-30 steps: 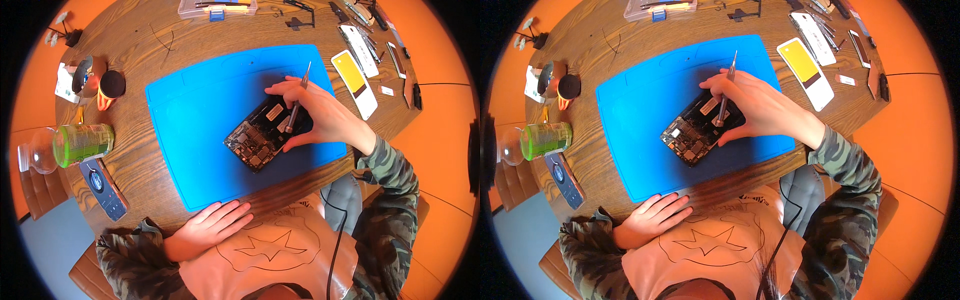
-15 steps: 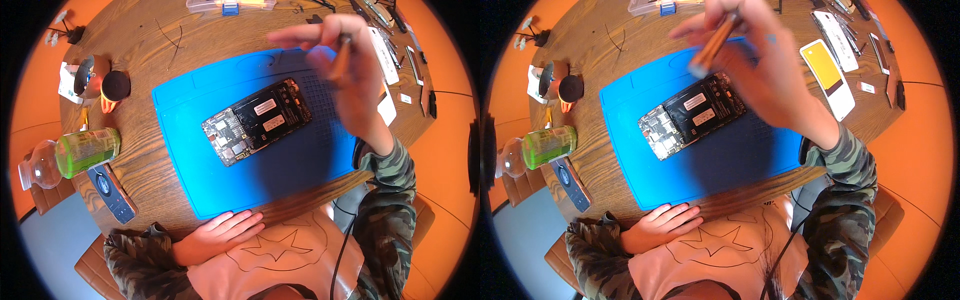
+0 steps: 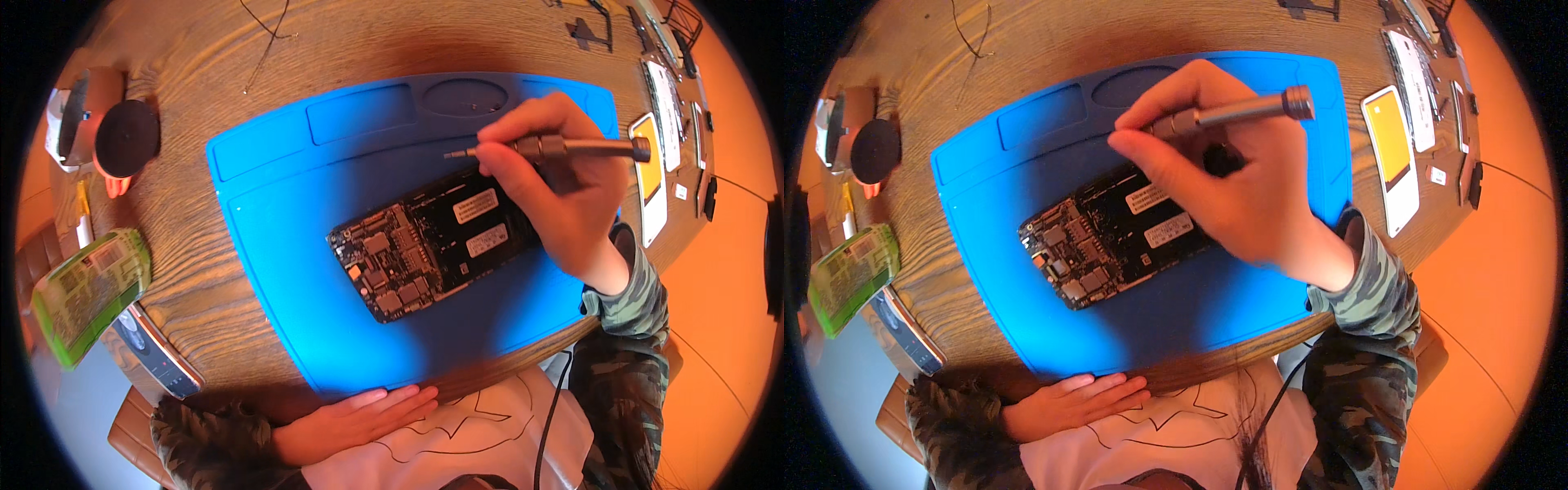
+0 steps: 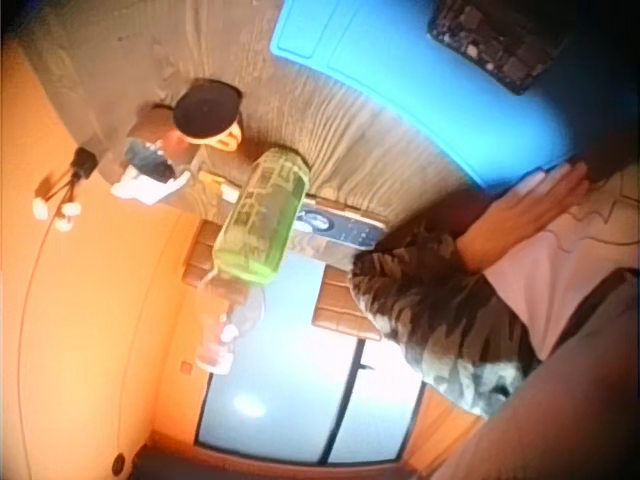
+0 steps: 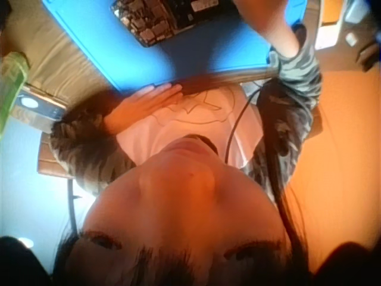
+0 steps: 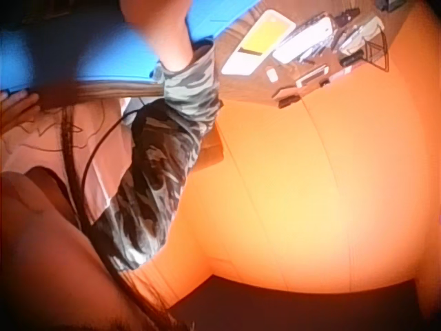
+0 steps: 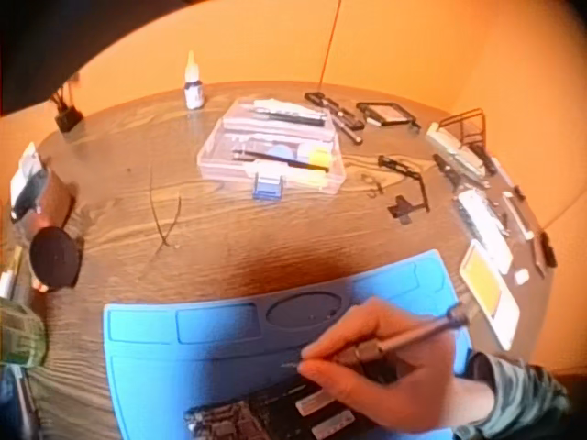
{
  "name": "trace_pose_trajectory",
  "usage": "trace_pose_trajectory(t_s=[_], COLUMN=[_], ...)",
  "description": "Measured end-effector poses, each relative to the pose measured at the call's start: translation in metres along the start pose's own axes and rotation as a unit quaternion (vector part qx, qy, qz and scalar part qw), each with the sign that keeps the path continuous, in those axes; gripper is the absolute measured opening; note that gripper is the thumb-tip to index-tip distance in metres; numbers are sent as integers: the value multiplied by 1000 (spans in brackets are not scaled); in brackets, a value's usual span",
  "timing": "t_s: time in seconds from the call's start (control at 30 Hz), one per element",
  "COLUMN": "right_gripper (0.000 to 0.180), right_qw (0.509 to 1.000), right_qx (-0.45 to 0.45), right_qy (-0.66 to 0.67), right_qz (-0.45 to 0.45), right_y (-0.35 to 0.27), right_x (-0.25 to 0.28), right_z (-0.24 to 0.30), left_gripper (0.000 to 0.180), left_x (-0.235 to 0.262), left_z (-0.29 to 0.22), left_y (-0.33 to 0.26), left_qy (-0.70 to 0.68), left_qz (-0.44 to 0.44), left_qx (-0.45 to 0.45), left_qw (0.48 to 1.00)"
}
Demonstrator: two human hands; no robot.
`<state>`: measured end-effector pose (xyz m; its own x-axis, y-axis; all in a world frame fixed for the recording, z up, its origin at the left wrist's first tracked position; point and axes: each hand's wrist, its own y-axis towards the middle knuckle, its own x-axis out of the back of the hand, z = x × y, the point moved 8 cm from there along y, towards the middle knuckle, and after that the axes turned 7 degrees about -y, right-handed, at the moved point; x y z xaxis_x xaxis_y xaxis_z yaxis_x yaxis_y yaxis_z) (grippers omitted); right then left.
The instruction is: The person disassembles a smartphone by removing the back cover and then uses a screwdriver to remove multiple screws from the internal frame. The person places removed screws into a compartment on the blue work mat.
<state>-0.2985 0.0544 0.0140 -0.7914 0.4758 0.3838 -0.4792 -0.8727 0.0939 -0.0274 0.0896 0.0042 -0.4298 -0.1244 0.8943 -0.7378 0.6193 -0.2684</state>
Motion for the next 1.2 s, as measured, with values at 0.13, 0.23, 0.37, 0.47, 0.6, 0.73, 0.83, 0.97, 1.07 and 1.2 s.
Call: trace_pose_trajectory(t_s=[0.13,0.23,0.37,0.47,0.6,0.73,0.83,0.97,1.07,1.2], right_gripper=[11,11,10,10,13,18,13,15,28,26], right_qw=[998,996,994,994,994,981,979,977,971,983], right_qx=[36,48,51,63,79,131,87,-42,-60,-3], right_qy=[19,-6,-1,6,-3,-94,-103,-68,-56,-93], right_qz=[55,77,95,91,73,110,151,196,224,158], right_y=[-2,-1,0,1,2,1,2,4,4,5], right_x=[-8,-12,-15,-17,-17,-20,-23,-26,-29,-22], right_z=[3,5,6,7,9,22,24,22,25,23], left_gripper=[63,62,60,58,57,56,56,55,54,53], left_x=[-11,-17,-23,-25,-25,-25,-32,-29,-32,-25], left_z=[-2,-4,-7,-6,-6,-7,-11,-7,-11,-7], left_y=[0,-4,-7,-7,-9,-10,-10,-5,-7,-5], left_qy=[133,198,191,218,207,199,212,251,296,226], left_qz=[-12,-14,29,30,35,18,16,-41,-4,1], left_qx=[-24,-55,-69,-73,-79,-66,-82,-51,-95,-86], left_qw=[991,979,979,973,975,978,974,966,950,970])
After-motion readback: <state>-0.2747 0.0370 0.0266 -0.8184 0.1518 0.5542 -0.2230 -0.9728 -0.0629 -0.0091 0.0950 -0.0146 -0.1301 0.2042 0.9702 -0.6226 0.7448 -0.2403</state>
